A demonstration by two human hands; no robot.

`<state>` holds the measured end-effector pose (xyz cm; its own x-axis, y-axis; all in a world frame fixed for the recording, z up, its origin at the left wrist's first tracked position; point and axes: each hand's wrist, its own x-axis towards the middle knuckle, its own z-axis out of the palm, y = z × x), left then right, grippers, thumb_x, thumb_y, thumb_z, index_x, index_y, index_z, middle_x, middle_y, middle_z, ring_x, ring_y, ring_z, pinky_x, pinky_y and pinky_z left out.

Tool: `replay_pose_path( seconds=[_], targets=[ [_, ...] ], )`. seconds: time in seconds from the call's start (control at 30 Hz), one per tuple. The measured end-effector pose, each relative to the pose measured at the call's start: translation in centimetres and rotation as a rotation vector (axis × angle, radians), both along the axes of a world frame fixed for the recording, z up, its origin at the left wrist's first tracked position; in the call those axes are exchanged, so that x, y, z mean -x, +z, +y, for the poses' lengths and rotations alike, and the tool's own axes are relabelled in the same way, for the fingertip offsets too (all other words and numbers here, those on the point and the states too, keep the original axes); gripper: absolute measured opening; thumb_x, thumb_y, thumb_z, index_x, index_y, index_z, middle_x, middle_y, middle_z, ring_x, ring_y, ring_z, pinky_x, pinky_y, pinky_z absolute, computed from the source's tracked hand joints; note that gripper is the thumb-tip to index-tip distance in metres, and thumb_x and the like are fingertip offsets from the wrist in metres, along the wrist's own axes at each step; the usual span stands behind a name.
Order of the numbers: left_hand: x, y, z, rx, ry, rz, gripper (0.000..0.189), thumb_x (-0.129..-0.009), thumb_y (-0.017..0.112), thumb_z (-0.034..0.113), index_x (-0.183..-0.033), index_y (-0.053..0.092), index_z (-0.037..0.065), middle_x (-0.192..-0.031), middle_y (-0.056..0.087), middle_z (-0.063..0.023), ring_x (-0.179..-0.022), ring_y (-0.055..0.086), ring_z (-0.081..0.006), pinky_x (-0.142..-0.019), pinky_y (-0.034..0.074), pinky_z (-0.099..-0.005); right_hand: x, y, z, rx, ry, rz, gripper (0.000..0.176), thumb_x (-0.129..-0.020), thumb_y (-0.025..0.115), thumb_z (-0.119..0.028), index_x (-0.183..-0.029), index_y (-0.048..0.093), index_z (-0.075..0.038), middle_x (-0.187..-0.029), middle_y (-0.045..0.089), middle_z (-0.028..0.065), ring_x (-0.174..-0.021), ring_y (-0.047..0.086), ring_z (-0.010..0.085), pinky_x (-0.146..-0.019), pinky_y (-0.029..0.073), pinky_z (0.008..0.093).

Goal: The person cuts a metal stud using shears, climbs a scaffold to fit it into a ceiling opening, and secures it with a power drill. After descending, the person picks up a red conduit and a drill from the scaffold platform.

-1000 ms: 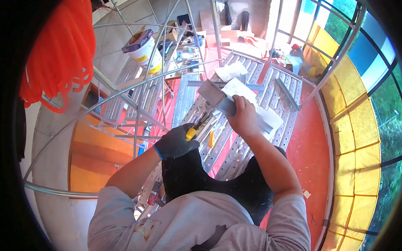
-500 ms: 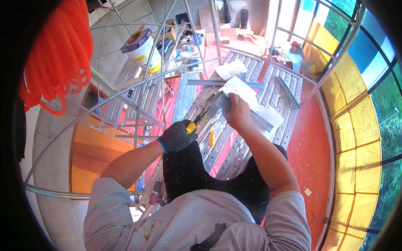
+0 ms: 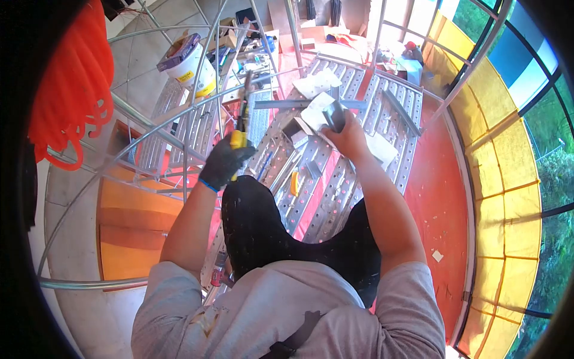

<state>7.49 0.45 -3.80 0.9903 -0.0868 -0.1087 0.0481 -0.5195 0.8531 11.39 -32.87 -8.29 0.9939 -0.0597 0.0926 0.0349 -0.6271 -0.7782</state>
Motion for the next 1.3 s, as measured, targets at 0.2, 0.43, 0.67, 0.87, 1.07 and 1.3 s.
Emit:
replay_pose_path(
  seconds=[0.2,0.43,0.67,0.87,1.07,1.3],
  targets=[
    [2.2,-2.1,6.3,-0.158,0.084,-0.223,0.055,-0.078,0.078,0.03,-0.123,0.059,0.004,-0.089,0.065,-0.0108,-0.082,0.065,-0.0274,-0.075,0.052,-0.0403,-1.3,-2.6,-2.1,-0.549,0.095,0.161,0.069,-0.084,0.074,-0.027,-0.144,0.048,-0.003,-0.105,0.065,0.0117,-0.097,0.065,0.0254,-0.089,0.053,0.0408],
    [8.3,-8.4,10.4,-0.069,0.296,0.008,0.028,-0.082,0.076,0.02,-0.099,0.061,0.003,-0.081,0.065,-0.0073,-0.073,0.063,-0.019,-0.066,0.05,-0.0367,0.1,-0.3,-1.4,-1.248,0.387,0.335,0.052,-0.092,0.063,-0.017,-0.142,0.051,-0.004,-0.103,0.066,0.009,-0.095,0.065,0.0216,-0.085,0.054,0.0409],
    [11.2,-9.3,11.1,0.067,0.505,0.279,0.027,-0.083,0.076,0.024,-0.096,0.062,0.005,-0.073,0.062,-0.0037,-0.064,0.058,-0.0135,-0.059,0.046,-0.033,0.0,-0.4,-1.4,-1.238,0.379,0.35,0.053,-0.097,0.059,-0.026,-0.142,0.048,0.0,-0.105,0.065,0.0115,-0.098,0.066,0.025,-0.09,0.056,0.0485],
    [10.1,-22.2,16.2,0.381,0.25,0.275,0.032,-0.089,0.067,0.022,-0.115,0.065,0.005,-0.1,0.069,-0.0078,-0.09,0.064,-0.0171,-0.08,0.052,-0.0327,0.0,-0.9,-1.6,-1.146,0.112,0.393,0.047,-0.1,0.059,-0.034,-0.136,0.057,-0.003,-0.11,0.066,0.0149,-0.095,0.067,0.0264,-0.078,0.059,0.0442],
    [7.7,-30.0,15.3,0.855,0.255,0.686,0.063,-0.086,0.071,0.034,-0.139,0.052,0.006,-0.118,0.066,-0.0133,-0.107,0.065,-0.024,-0.093,0.053,-0.0376,-0.7,-1.6,-2.5,-1.038,-0.049,0.472,0.05,-0.1,0.06,-0.041,-0.129,0.06,-0.001,-0.1,0.068,0.0138,-0.087,0.068,0.0259,-0.073,0.058,0.0419],
    [3.3,-32.0,10.3,-0.496,0.183,0.647,0.073,-0.083,0.073,0.041,-0.142,0.048,0.006,-0.123,0.064,-0.0154,-0.111,0.063,-0.027,-0.095,0.051,-0.0406,-0.1,-2.0,-2.5,-0.979,0.061,0.608,0.052,-0.104,0.05,-0.043,-0.135,0.055,-0.002,-0.098,0.066,0.0114,-0.086,0.067,0.0225,-0.078,0.056,0.0412]
  ],
)
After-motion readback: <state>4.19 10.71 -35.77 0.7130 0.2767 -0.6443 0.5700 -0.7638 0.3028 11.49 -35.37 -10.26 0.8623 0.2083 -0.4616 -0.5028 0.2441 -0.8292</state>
